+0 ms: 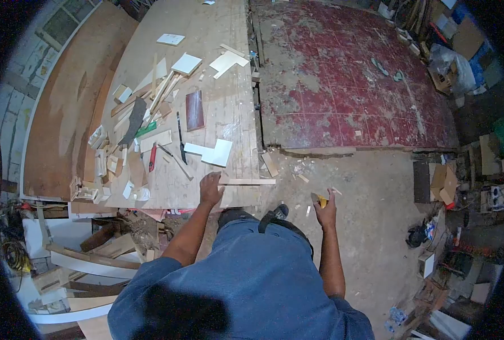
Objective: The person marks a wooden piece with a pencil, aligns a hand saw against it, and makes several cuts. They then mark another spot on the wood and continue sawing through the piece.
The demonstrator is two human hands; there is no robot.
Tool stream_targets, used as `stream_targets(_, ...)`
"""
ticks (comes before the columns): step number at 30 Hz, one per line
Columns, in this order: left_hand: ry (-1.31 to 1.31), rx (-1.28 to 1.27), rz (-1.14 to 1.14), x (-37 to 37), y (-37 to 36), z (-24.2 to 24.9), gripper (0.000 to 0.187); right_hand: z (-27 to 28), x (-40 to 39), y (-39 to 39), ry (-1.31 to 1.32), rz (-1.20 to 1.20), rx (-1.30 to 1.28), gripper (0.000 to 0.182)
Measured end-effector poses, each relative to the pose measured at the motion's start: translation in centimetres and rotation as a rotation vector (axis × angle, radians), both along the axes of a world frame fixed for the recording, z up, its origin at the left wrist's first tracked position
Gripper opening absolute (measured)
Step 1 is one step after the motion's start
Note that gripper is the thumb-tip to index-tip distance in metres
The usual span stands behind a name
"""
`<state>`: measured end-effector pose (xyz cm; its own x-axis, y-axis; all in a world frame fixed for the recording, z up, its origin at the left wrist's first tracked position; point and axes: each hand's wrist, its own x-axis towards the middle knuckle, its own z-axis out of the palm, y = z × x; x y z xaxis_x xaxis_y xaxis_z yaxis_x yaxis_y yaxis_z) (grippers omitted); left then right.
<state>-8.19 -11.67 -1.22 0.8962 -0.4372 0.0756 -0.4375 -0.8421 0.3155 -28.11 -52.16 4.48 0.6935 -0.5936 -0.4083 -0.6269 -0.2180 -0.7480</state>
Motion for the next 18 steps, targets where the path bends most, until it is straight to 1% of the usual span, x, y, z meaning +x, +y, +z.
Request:
stream_targets(1, -0.001, 0.002, 0.000, 0.0, 0.1, -0.3, 0.061, 0.4, 0.0, -0.1, 0.011, 0.007, -0.124, 0.066)
stream_targets(2, 0.002, -0.008, -0.032, 0.1, 0.0, -0.1, 0.058, 1.0, 0.4, -0.4, 0.011, 0.007, -0.123, 0.066)
stream_targets(4, 0.006, -0.016, -0.062, 0.2, 0.2, -0.5, 0.055, 2.6, 0.8, -1.2, 0.058, 0.029, -0.189, 0.056)
stream_targets(5, 0.065, -0.019, -0.063, 0.4, 0.6, -1.2, 0.049, 4.1, 0.6, -1.4, -0.105, 0.074, -0.395, 0.045)
stream_targets(6, 0.122, -0.021, -0.066, 0.7, 0.9, -1.4, 0.043, 4.4, 0.4, -2.6, -0.134, 0.054, -0.422, 0.039)
stream_targets(7, 0.118, -0.020, -0.065, 0.9, 1.2, -1.6, 0.043, 4.8, 0.3, -4.0, -0.163, 0.033, -0.449, 0.033)
stream_targets(9, 0.124, -0.038, -0.024, 0.8, 1.8, -1.7, 0.035, 8.2, 0.3, -5.3, -0.248, -0.061, -0.405, 0.026)
stream_targets(10, 0.126, -0.037, -0.024, 0.7, 2.2, -1.6, 0.035, 8.5, 0.1, -6.3, -0.247, -0.061, -0.404, 0.026)
stream_targets(12, 0.161, -0.051, 0.004, 0.3, 3.5, -1.6, 0.033, 8.8, -0.5, -7.8, -0.304, -0.085, -0.279, 0.023)
stream_targets(13, 0.169, -0.047, 0.007, 0.1, 4.4, -1.8, 0.033, 8.8, -0.6, -7.9, -0.296, -0.083, -0.275, 0.023)
stream_targets(15, 0.018, -0.140, -0.062, 0.2, 6.1, -2.2, 0.042, 10.0, 0.0, -7.5, -0.414, -0.072, -0.133, 0.022)
stream_targets(16, 0.023, -0.140, -0.061, -0.3, 6.6, -2.4, 0.042, 10.4, 0.2, -7.0, -0.409, -0.071, -0.132, 0.022)
stream_targets(18, -0.208, 0.051, 0.140, -1.5, 6.7, -0.7, 0.056, 11.9, 1.1, -4.8, -0.536, -0.248, 0.311, 0.021)
